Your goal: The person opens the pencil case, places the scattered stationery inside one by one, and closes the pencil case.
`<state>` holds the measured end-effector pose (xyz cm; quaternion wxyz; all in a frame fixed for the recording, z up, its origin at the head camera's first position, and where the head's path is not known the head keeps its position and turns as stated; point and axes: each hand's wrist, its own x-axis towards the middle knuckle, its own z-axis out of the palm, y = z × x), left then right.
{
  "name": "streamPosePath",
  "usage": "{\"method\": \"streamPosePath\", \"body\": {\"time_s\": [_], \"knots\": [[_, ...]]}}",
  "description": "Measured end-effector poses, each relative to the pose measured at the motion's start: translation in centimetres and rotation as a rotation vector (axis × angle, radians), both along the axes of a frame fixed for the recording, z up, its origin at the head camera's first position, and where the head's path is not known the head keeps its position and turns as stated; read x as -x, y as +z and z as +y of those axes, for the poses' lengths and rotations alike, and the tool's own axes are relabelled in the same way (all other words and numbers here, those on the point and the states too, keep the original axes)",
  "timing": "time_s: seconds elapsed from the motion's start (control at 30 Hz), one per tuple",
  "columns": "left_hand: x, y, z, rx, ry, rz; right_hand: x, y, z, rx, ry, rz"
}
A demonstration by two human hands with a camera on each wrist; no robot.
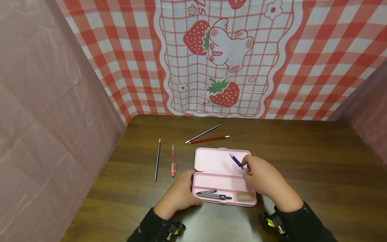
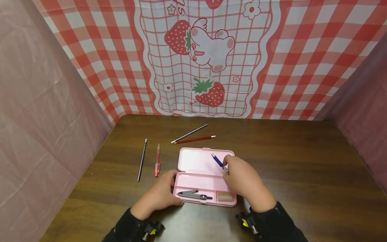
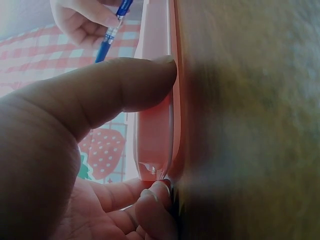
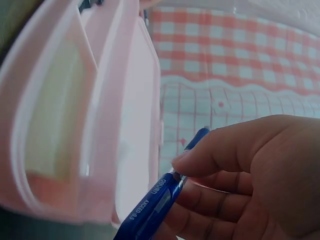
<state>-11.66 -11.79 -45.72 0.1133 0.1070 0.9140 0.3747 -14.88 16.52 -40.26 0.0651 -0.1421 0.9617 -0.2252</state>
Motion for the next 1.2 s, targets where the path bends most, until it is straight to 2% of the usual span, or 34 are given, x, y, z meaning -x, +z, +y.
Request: {"method": "streamPosePath", "body": {"time_s": [0.17,0.43,0.7,0.9,1.2], "knots": [[0.0,0.0,0.0,0.006,-0.002,0.002,-0.2,-0.4,-1.5,-0.033,0.026,-0.024],[0.0,-0.1,0.0,0.006,0.003,-0.015,-0.8,-0.9,-2.9,-0.078,0.151,0.068],[0.0,0.0,0.0,0.001,0.006,-0.019,-1.0,-1.1,-3.9,-0.186,0.224,-0.010],[0.0,0.0,0.0,0.003,-0.002,-0.005,-1.2,-1.2,-4.5,-0.267,0.293,-0.005],[0.0,-0.1,0.0,0.009,-0.001,-0.008,-1.3,-1.5,-5.0,-0.311,0.308,0.011]]}}
